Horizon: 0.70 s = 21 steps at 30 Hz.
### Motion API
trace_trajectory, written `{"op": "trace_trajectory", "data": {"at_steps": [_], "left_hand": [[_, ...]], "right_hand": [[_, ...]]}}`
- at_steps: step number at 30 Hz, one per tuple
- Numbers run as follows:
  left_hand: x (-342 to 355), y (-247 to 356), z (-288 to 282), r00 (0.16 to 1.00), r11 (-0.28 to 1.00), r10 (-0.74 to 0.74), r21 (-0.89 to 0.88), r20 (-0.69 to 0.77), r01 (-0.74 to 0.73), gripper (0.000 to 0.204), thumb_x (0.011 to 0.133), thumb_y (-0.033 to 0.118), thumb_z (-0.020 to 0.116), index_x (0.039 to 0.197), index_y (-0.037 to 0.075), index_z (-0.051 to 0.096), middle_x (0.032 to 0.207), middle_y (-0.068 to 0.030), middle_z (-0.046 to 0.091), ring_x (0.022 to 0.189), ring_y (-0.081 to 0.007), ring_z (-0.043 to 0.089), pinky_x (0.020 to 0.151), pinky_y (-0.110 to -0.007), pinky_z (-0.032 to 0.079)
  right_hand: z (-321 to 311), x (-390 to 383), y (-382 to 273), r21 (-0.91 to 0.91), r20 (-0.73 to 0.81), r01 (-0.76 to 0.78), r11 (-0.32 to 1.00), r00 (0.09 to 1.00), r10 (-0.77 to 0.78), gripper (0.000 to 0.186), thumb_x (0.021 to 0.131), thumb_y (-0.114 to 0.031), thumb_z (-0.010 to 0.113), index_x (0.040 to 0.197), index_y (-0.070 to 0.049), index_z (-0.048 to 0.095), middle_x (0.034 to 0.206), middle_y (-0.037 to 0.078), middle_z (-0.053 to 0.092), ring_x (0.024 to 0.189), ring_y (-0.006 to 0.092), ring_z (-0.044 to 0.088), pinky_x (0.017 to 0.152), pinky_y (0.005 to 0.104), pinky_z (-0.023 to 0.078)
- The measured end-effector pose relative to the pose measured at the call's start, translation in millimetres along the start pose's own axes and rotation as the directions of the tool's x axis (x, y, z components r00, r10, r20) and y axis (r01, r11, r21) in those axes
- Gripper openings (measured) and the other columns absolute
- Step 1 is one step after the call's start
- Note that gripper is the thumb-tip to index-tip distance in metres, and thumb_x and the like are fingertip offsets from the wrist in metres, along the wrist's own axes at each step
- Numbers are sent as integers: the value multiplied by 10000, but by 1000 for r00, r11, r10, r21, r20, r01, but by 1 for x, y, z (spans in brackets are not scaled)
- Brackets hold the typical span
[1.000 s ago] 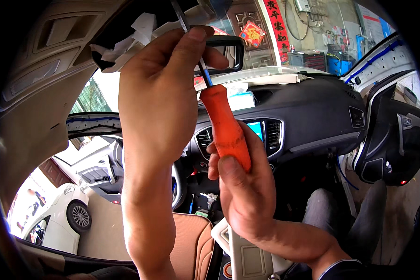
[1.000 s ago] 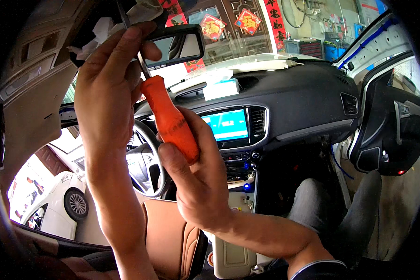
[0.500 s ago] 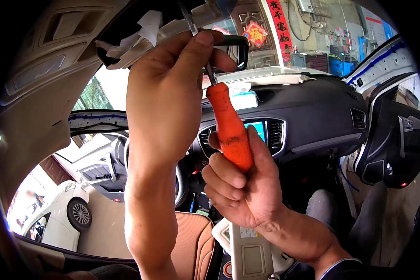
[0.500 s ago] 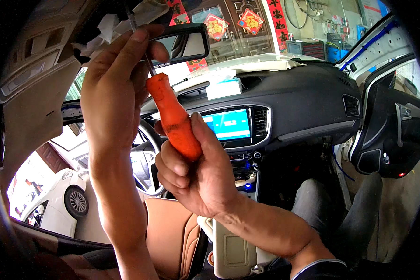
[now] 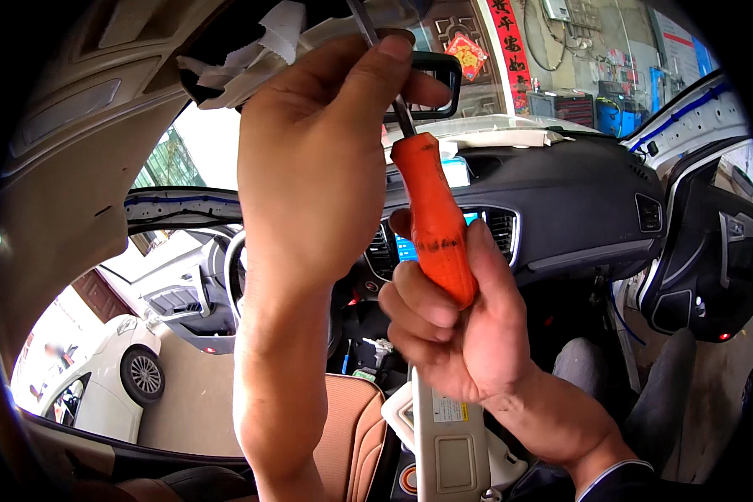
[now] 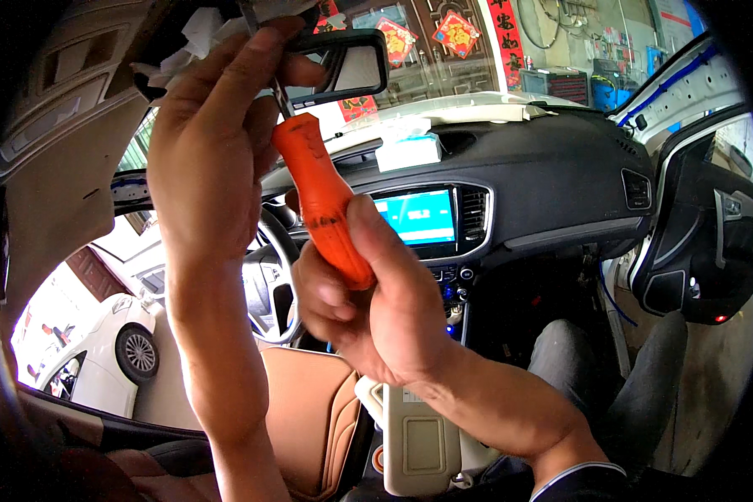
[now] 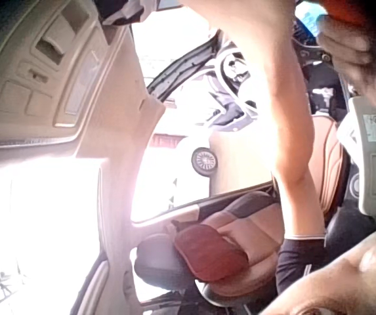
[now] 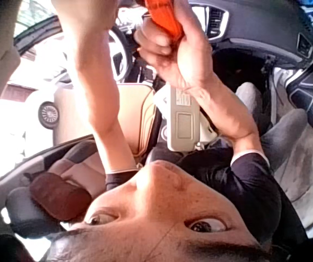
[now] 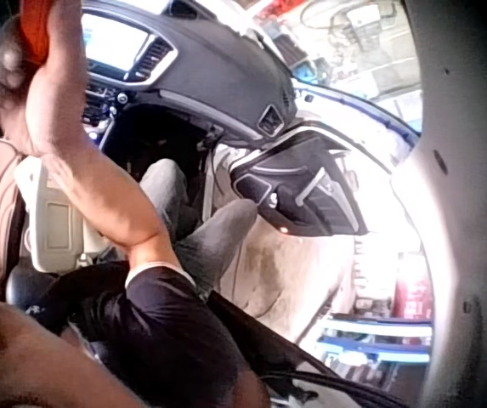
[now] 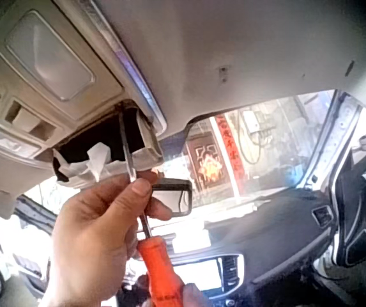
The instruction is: The person uses a screwdriver to pry and detach the sun visor and overhead console trim inside a car. They remove the sun visor, then proceed to detach the overhead console and A-pillar trim, exposing the interior roof structure.
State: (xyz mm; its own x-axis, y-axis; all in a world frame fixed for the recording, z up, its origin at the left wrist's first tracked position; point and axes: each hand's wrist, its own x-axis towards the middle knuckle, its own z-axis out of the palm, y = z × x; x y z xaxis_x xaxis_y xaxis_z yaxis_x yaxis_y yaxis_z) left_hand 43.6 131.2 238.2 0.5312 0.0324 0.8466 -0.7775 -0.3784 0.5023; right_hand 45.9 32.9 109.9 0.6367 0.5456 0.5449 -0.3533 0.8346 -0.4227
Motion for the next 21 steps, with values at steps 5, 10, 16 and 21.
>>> {"op": "trace_trajectory", "data": {"at_steps": [5,10,16,21], "left_hand": [[-20,-16,-9,982,1000,24,10,-186,-23,333,1062,231,529,1237,-24,649,933,-110,735,491,14,293,431,-180,216],[-54,-32,-25,921,991,-25,-133,-389,-29,341,1064,262,532,1198,-37,623,808,-85,718,475,14,271,438,-186,204],[-66,-39,-28,894,968,-118,-250,-431,7,350,1077,242,483,1181,-68,607,763,-91,661,462,-2,252,421,-207,168],[-76,-59,-3,904,927,-163,-374,-395,4,308,1073,249,490,1028,-22,629,588,9,468,461,-22,243,432,-231,158]], "right_hand": [[20,11,6,-626,-47,320,711,895,-444,425,1081,-373,502,1250,9,579,770,-11,547,602,37,448,520,212,340],[13,14,2,-344,-35,159,925,983,-182,426,1063,-436,486,1125,-31,602,629,-16,465,480,55,379,437,241,274],[11,17,2,-138,81,10,990,997,1,490,1031,-538,501,1115,-60,574,621,-17,449,468,67,344,433,243,274],[-3,-35,-2,-432,21,63,900,998,-60,538,1048,-478,494,1295,0,514,700,9,503,548,63,396,520,239,314]]}}
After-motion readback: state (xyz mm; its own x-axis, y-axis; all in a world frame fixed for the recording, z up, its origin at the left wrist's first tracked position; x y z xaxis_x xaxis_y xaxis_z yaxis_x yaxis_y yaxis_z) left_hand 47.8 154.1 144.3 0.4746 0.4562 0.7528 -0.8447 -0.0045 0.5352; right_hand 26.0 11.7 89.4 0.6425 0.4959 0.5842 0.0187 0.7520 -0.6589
